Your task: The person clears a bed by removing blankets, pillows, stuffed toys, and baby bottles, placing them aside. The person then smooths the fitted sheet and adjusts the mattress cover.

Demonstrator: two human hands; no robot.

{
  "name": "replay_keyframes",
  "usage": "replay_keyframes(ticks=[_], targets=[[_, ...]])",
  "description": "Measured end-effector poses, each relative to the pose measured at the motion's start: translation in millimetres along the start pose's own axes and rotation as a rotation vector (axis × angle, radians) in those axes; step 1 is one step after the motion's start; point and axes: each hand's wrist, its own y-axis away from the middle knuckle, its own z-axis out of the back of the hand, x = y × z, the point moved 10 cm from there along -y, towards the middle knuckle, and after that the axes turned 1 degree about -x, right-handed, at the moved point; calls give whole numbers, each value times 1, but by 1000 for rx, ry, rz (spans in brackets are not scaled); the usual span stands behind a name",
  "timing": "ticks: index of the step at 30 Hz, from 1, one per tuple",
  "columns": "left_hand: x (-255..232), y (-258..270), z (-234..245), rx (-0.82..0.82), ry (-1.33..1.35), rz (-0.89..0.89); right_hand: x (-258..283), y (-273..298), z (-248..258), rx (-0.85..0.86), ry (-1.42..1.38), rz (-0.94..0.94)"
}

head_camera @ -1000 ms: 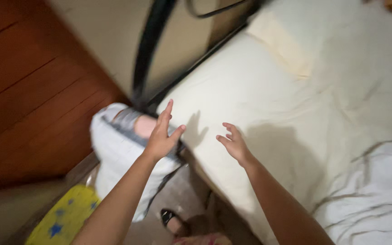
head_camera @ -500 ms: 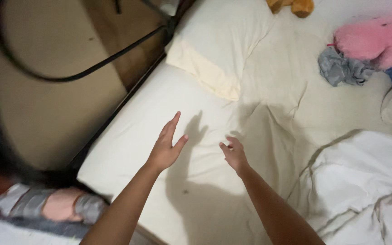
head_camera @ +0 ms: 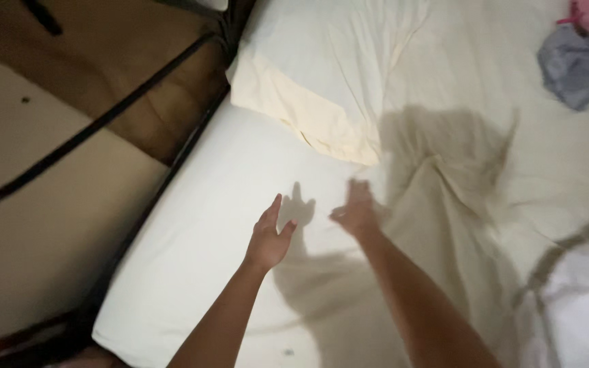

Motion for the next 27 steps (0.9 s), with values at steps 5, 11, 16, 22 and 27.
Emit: replay_keyframes(ticks=[5, 11, 16, 22, 27], targets=[[24, -20, 27, 10, 86, 110, -104, -71, -11, -285, -1243, -574], [47, 2, 48, -101, 238, 207, -139, -144, -10, -256, -694, -385], [51, 32, 51, -95, 194, 204, -69, -131, 24, -458, -124, 222], [-29, 70, 55, -78, -25, -60, -46, 21, 179, -385, -536, 91], [-128, 114, 67, -164, -133, -276, 0, 118, 269, -156, -908, 100]])
